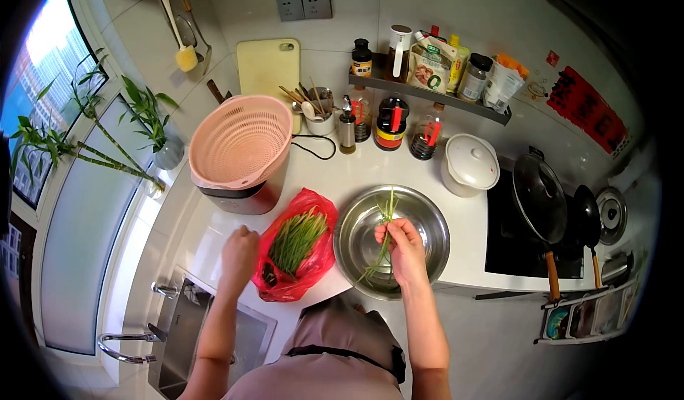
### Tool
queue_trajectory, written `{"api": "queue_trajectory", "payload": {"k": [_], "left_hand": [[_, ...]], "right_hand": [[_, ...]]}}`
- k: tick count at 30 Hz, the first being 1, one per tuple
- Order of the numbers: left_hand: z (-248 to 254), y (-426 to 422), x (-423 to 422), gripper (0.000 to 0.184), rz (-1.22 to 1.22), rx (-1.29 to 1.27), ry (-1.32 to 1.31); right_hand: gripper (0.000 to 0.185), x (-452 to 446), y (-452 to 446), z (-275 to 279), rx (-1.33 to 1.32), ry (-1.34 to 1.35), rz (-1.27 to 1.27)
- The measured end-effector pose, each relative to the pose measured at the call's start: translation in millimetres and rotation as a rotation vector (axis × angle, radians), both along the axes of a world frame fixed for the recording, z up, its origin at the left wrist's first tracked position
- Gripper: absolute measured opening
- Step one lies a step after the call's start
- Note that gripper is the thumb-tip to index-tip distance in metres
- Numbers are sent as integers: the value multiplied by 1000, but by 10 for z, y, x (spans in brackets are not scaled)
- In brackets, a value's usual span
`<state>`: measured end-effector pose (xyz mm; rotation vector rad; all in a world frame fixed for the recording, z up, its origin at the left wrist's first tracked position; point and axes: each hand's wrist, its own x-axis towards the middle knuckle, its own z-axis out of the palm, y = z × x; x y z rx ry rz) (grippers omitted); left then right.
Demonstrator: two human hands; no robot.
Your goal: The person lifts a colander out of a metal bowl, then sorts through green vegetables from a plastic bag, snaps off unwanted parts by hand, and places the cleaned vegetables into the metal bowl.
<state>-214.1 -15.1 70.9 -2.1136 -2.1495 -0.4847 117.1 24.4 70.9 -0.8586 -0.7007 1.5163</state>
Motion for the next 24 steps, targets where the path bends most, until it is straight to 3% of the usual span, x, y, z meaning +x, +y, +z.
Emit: {"api": "queue_trajectory", "payload": {"k": [3,9,13,15,17,19,23,24], "left_hand": [[-163,-31,254,7,-217,17,-160],[-841,-11,421,10,-262,-128,-1],[-1060,15,544,16,-258,-405,208],[-1226,-38,608,16,-509,-432,248],[-1274,-41,700,18,-541,-730,260],[-1410,-56,682,19,-602,-787,211],[-1412,-31,669,18,-549,-776,207],[-1338,-23,690,17,-416,-728,205]], "right_hand": [[10,-62,5,12,-9,10,21],[10,-100,-8,6,-27,-7,15],[10,-91,15,-37,-10,-18,41],[9,-120,9,7,18,40,11],[9,-144,25,44,29,86,2],[9,-170,30,90,37,134,-9],[10,-233,29,169,38,129,24],[11,-243,22,166,38,119,39]]}}
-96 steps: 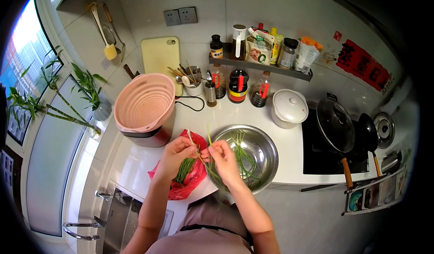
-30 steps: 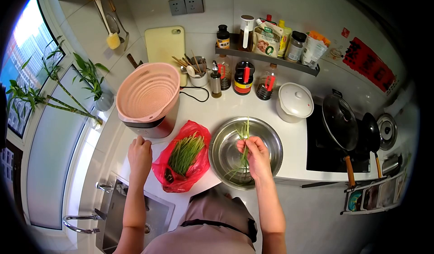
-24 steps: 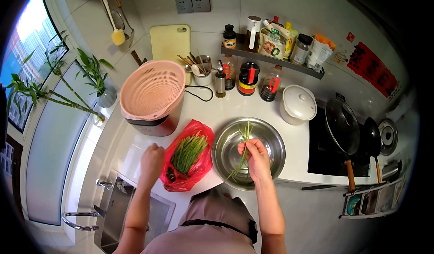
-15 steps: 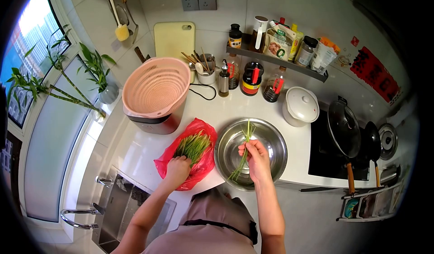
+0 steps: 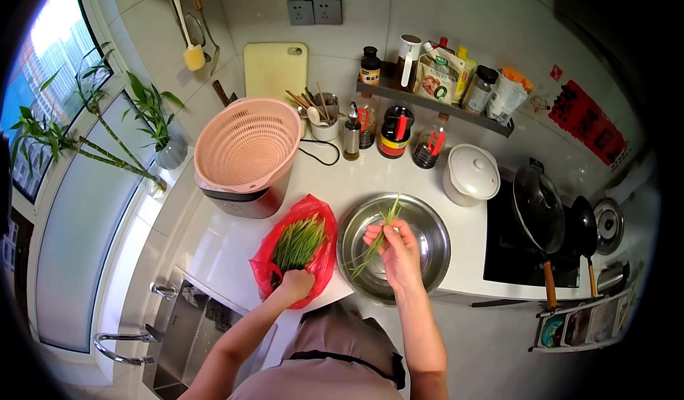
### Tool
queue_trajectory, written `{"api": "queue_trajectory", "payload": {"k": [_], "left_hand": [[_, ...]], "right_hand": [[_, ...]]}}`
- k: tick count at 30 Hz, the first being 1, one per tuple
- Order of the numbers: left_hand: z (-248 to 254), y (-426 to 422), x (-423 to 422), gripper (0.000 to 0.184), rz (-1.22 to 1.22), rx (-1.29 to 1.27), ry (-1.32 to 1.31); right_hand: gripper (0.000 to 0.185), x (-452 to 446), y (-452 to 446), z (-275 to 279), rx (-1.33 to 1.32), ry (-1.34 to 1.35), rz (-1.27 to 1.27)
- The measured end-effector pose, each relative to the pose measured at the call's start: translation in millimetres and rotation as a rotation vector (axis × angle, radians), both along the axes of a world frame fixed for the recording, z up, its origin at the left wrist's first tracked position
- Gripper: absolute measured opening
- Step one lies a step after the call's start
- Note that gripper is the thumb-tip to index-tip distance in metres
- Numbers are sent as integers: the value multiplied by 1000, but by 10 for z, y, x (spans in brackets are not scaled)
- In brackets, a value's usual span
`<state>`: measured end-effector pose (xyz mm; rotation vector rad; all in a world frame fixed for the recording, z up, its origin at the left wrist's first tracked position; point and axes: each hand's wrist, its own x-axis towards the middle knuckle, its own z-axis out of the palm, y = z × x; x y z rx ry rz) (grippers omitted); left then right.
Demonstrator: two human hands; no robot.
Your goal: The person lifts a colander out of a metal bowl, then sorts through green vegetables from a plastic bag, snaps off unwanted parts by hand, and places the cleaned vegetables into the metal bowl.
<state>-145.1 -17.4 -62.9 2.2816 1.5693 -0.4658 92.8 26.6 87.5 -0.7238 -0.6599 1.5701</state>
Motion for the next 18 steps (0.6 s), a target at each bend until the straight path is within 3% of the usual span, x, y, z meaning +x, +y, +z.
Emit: {"api": "queue_trajectory", "payload": {"k": [2,6,8,12,14,15,17,18], "left_hand": [[97,10,1,17,179,111,10],[-99,1,-109,17,154,133,-26],[-270,-6,-182,17,-43,6,-184],[-110,-26,-185,17,0,-120,-265],[33,-30,-178,16,8,152,-205],[231,-23,-148,16,-11,154,-208],[787,15,-82,14,191,355,-484],[980,58,-53,14,186,354,-485]], "right_hand": [[11,-10,-9,-38,-3,-3,4],[12,-31,-18,-133,-20,-2,22],[11,-41,-20,-134,-19,2,24],[13,-53,-23,-64,-23,-15,24],[13,-87,-21,-21,-6,-21,33],[13,-106,-28,-1,0,-28,59],[13,-140,-33,31,13,-22,68],[12,-166,-28,54,35,-13,88]]}}
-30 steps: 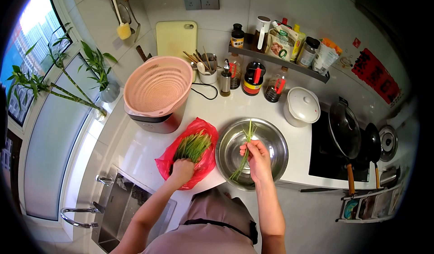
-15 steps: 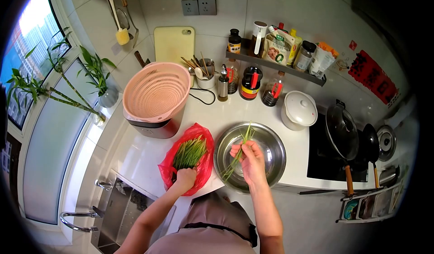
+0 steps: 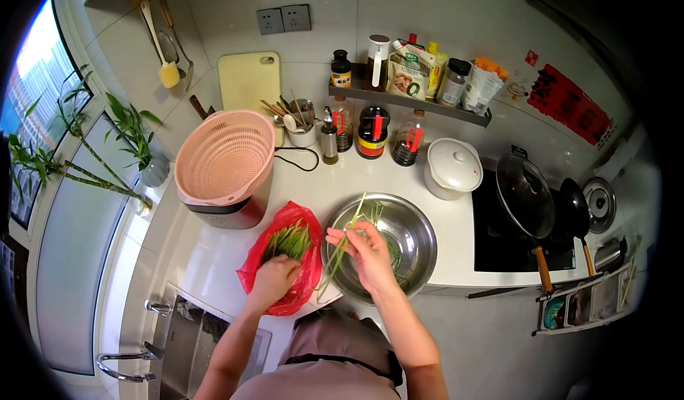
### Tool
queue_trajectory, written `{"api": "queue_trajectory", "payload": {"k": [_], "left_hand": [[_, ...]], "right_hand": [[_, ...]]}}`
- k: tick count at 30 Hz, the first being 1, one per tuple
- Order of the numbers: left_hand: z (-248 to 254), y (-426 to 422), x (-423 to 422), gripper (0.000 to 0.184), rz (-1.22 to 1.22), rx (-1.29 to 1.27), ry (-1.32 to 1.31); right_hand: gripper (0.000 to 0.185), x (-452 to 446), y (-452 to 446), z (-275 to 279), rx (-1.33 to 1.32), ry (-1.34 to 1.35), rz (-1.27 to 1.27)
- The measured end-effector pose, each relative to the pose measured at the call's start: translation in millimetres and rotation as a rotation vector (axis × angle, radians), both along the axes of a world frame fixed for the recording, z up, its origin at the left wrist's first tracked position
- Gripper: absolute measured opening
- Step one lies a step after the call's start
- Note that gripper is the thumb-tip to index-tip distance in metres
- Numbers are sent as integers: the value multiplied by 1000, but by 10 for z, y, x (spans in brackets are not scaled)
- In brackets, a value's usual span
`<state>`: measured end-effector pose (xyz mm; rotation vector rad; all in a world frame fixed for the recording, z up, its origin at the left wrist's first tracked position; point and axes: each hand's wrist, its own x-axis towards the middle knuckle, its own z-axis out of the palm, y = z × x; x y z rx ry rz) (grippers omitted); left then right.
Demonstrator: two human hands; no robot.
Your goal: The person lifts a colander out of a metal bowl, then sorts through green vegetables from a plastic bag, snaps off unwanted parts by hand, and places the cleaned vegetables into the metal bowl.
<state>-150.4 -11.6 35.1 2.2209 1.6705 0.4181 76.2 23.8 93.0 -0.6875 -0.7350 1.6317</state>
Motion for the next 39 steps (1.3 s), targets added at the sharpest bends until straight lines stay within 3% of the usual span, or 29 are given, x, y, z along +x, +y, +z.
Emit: {"api": "queue_trajectory", "payload": {"k": [2,3,5,9,14,16,21,23,26,39], "left_hand": [[325,83,32,15,59,132,-285],[466,112,66,15,63,132,-283],[684,180,185,14,57,108,-587],[800,240,367,17,52,-281,-933],[666,250,348,16,83,-280,-976],[595,227,296,11,122,-65,-901],[684,76,173,10,185,5,-795],[777,11,174,11,93,84,-610],[756,-39,209,15,5,128,-531],[635,30,375,10,-131,173,-493]], "right_hand": [[12,-56,12,27,30,9,39],[12,-93,8,59,30,10,43],[13,-173,-10,142,12,11,58],[12,-256,-12,114,27,14,41],[14,-157,64,56,8,33,-25],[13,-114,79,22,9,28,-58],[11,-85,90,47,-17,30,-115],[10,-82,104,31,-30,38,-133],[10,-70,134,-10,-10,54,-154],[7,87,162,-22,-1,51,-241]]}}
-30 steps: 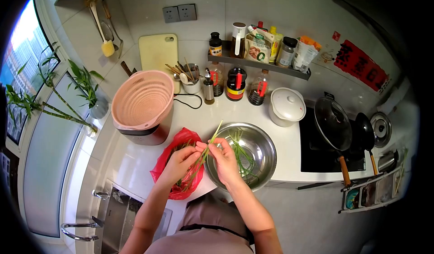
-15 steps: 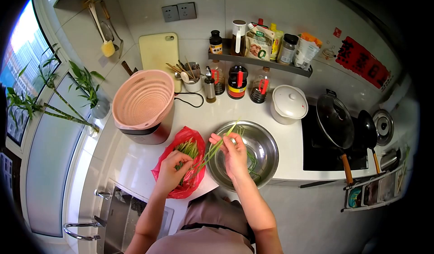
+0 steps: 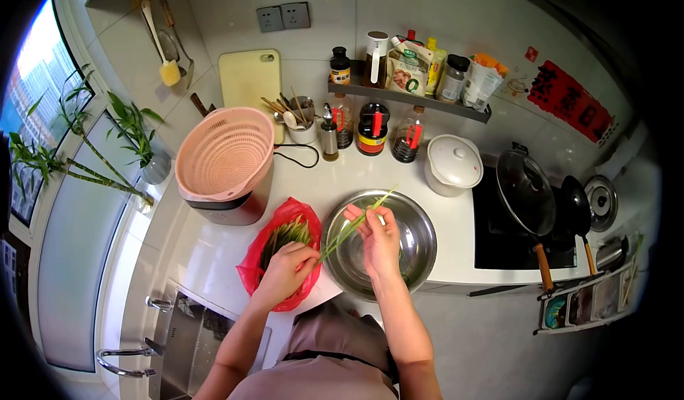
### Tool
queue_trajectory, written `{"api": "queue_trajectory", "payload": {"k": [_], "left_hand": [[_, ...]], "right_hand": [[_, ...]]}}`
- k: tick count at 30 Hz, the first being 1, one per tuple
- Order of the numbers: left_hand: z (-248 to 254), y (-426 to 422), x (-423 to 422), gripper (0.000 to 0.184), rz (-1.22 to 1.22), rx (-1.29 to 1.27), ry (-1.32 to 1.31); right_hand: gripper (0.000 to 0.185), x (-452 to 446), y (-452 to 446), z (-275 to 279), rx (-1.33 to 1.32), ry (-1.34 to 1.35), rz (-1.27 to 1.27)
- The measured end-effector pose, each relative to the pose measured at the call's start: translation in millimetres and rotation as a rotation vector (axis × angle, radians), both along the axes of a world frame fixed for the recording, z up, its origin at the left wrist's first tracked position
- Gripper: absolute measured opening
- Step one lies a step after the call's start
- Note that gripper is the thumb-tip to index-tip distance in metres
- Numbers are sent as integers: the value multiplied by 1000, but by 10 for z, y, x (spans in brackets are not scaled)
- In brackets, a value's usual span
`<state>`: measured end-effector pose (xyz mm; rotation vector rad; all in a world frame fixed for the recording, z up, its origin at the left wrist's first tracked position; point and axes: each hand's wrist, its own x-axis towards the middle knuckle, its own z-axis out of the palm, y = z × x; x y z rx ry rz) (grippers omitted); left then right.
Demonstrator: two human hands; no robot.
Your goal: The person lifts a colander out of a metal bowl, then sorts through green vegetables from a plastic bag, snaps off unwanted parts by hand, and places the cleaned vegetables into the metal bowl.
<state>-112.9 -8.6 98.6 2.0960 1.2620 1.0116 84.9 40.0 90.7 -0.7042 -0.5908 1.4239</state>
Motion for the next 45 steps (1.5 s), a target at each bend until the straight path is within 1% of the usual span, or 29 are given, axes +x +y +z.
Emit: {"api": "queue_trajectory", "payload": {"k": [3,5,6,8,9,11,12,14,15,16,18,19,21,22,24,28,30,31,33,34,36,37,39,40,42,43,45], "left_hand": [[56,-13,62,8,32,-7,-1],[52,-16,88,9,151,-69,-123],[39,-18,79,9,151,-70,-124],[6,-34,34,9,213,122,-34],[8,-51,19,9,213,122,-34],[14,-99,-14,11,321,84,-120],[-38,-107,-39,11,319,83,-120],[-293,-93,-115,12,415,7,-200],[-504,-84,-225,10,347,34,-73],[-699,-98,-275,10,347,34,-75],[-1019,-147,-337,9,324,-339,363],[-1129,-180,-348,9,325,-339,362],[-1253,-229,-342,12,287,-126,564],[-1266,-233,-330,12,285,-127,562],[-1273,-238,-305,14,315,-20,575],[-1339,-207,-314,15,312,25,613],[-1322,-195,-303,7,359,31,570],[-1289,-200,-299,7,360,31,571],[-1213,-214,-294,12,366,10,524],[-1214,-211,-306,12,364,10,525],[-1211,-206,-336,21,317,-45,548],[-1201,-200,-332,21,315,-44,549],[-1131,-162,-297,30,321,243,493],[-1070,-130,-267,30,320,244,494],[-917,-57,-175,33,279,28,190],[-803,-26,-105,33,280,26,190],[-614,34,38,31,57,-390,-408]], "right_hand": [[9,20,0,-37,-1,6,-17],[10,31,-6,-53,-6,15,-26],[10,37,-9,-57,-2,49,-29],[11,63,-7,-63,1,82,-33],[11,96,2,-65,16,107,-60],[11,185,17,-60,35,156,-89],[11,235,35,-56,34,156,-91],[11,355,67,-56,7,235,-146],[11,422,80,-83,24,254,-141],[11,482,94,-102,25,251,-142],[11,568,134,-116,36,304,-172],[11,589,137,-89,19,308,-191],[12,632,145,-88,19,319,-200],[12,651,144,-94,17,332,-209],[12,673,147,-116,10,338,-209],[14,659,135,-98,-15,343,-221],[14,655,134,-91,-19,346,-225],[14,654,134,-90,-24,349,-231],[13,654,135,-95,-22,350,-233],[13,656,134,-100,-20,351,-237],[13,672,133,-115,-16,357,-235],[13,674,134,-121,-13,363,-230],[13,667,131,-109,-20,360,-239],[13,664,132,-102,-27,355,-248],[13,649,140,-116,-32,351,-243],[13,636,141,-133,-39,347,-236],[15,611,150,-205,-31,351,-210]]}}
